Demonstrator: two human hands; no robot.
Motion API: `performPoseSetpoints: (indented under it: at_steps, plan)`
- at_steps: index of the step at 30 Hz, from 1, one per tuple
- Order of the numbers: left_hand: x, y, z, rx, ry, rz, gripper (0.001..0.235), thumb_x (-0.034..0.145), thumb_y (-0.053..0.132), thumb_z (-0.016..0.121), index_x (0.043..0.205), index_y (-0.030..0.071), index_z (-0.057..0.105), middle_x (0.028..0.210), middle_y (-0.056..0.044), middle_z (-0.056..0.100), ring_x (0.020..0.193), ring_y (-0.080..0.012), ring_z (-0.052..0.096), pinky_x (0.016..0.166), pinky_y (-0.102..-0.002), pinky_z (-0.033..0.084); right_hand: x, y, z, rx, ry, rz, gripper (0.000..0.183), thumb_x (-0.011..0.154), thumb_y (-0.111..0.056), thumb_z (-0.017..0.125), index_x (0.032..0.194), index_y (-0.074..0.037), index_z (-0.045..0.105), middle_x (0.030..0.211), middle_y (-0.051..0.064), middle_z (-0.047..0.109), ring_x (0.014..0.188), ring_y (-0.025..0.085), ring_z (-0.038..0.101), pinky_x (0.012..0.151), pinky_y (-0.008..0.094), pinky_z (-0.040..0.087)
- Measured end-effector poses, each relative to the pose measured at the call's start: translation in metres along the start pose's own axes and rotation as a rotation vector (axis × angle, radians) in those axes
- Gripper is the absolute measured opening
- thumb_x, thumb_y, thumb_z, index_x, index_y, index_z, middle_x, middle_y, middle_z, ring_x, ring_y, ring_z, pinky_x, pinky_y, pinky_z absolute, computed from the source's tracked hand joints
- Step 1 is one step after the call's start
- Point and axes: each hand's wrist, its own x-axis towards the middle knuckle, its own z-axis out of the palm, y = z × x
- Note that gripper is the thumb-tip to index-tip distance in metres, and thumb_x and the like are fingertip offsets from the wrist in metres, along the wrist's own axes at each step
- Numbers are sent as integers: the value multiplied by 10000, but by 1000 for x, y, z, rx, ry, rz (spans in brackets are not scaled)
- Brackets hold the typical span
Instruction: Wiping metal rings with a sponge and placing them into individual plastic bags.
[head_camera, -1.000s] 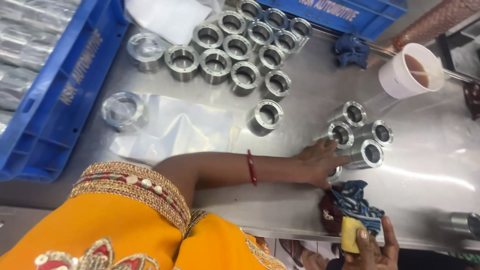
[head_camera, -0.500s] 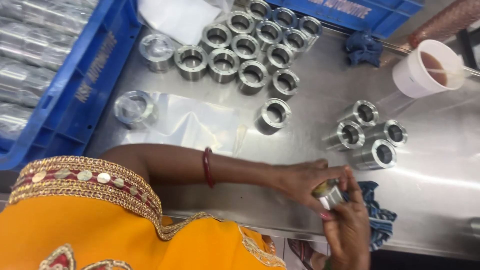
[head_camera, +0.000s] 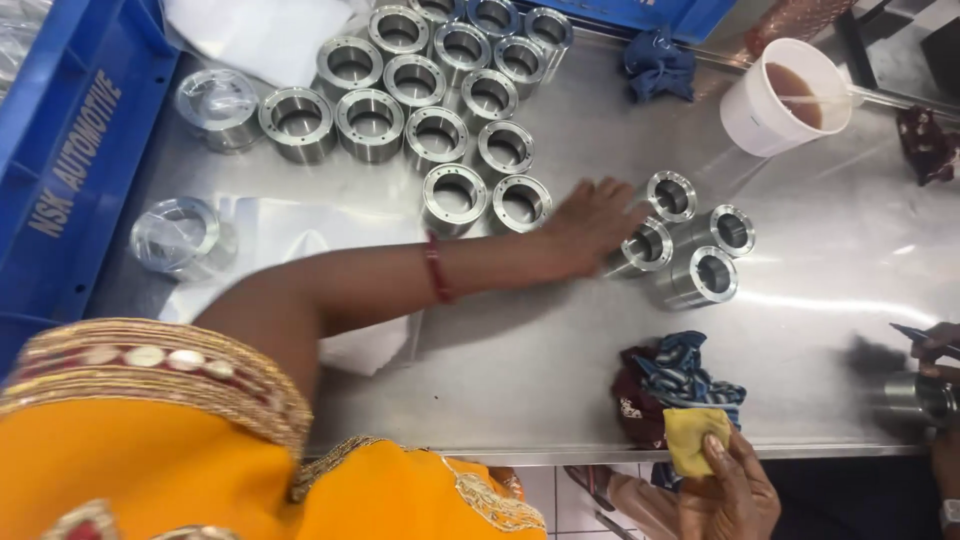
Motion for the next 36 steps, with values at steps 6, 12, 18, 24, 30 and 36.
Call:
performPoseSetpoints:
  at_steps: [6,12,18,24,30,36]
  plan:
    - [36,27,48,-408,121,-16,949,646,502,848,1439,171,445,1398,-157,524,1332,-389,452,989,-500,461,5,-6,65,8,-72,-49,318,1020,15,626,1318,105,561,1123,193,696,925,230,718,649,294,567]
    - [-33,64,26,-1580,-501,-500,839,777,598,762,1357,75,455,1211,-267,615,1058,-399,627,722,-482,524,2,-13,128,-399,-112,-58,712,973,30,542,1603,-56,221,1114,222,716,963,192,727,811,264,588]
    - [-86,57,-10,-992,130,276,743,788,523,808,1366,175,495,1232,-83,566,1255,-285,578,946,-457,555,32,-15,128,49,-440,194,829,872,155,420,1670,-33,301,1271,232,574,860,165,708,721,313,612]
    - [-38,19,-22,-598,-253,250,859,699,334,834,1437,209,412,1306,-175,529,1199,-404,487,932,-564,461,37,-9,157,-57,-286,92,692,948,92,438,1620,-35,333,1106,201,630,853,160,687,680,234,609]
    - [56,-70,12,-34,-150,-83,842,767,337,816,1480,165,404,1385,-217,510,1303,-426,448,1049,-605,383,31,2,149,-179,23,-94,693,918,77,506,1579,-43,337,1074,173,704,979,185,723,840,255,630]
    - [132,-34,24,-223,-201,73,1141,494,335,949,1482,291,380,1466,-113,420,1305,-390,371,996,-624,373,36,7,146,-146,81,-154,685,929,41,614,1572,-33,391,987,194,657,805,187,705,620,248,579]
